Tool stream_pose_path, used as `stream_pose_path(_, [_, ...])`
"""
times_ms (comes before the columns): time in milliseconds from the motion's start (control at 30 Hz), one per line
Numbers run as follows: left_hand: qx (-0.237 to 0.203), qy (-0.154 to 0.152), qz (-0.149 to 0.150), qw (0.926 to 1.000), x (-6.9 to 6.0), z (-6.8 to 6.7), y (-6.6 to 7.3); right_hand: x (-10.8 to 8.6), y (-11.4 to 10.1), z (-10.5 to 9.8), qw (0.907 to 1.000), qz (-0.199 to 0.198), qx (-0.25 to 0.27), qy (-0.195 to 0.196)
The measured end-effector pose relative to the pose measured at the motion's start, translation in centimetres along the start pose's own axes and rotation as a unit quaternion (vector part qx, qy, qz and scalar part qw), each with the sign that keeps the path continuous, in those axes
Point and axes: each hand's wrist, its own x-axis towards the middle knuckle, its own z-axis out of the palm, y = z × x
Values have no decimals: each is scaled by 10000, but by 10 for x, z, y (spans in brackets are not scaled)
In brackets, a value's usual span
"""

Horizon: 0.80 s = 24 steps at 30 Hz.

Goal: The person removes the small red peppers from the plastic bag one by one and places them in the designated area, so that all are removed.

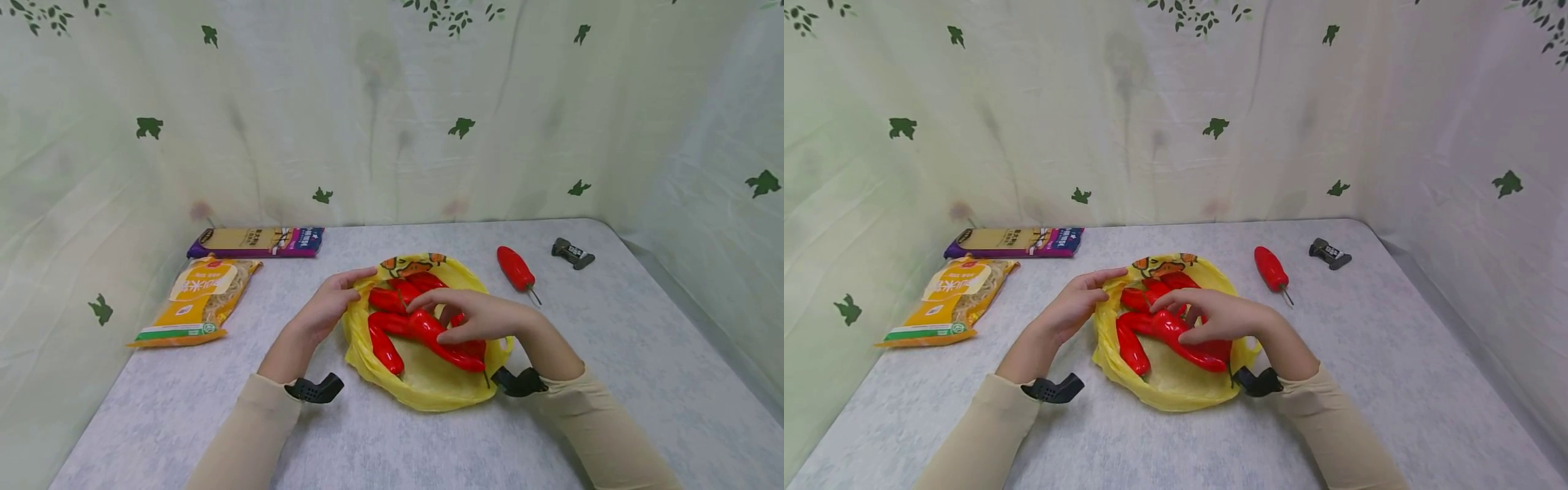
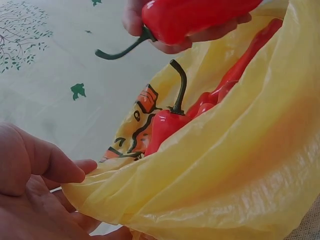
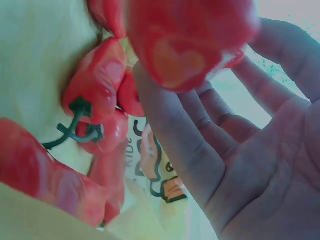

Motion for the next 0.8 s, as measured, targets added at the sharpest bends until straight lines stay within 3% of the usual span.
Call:
stream_pose_path(500, [-52, -9, -32, 10000, 1, 0, -1, -15, -1, -20, 9947, 69, 62, 1026])
stream_pose_path(800, [-17, 20, -26, 10000, 0, 0, 0, -23, 4, -33, 9838, -35, 125, 1790])
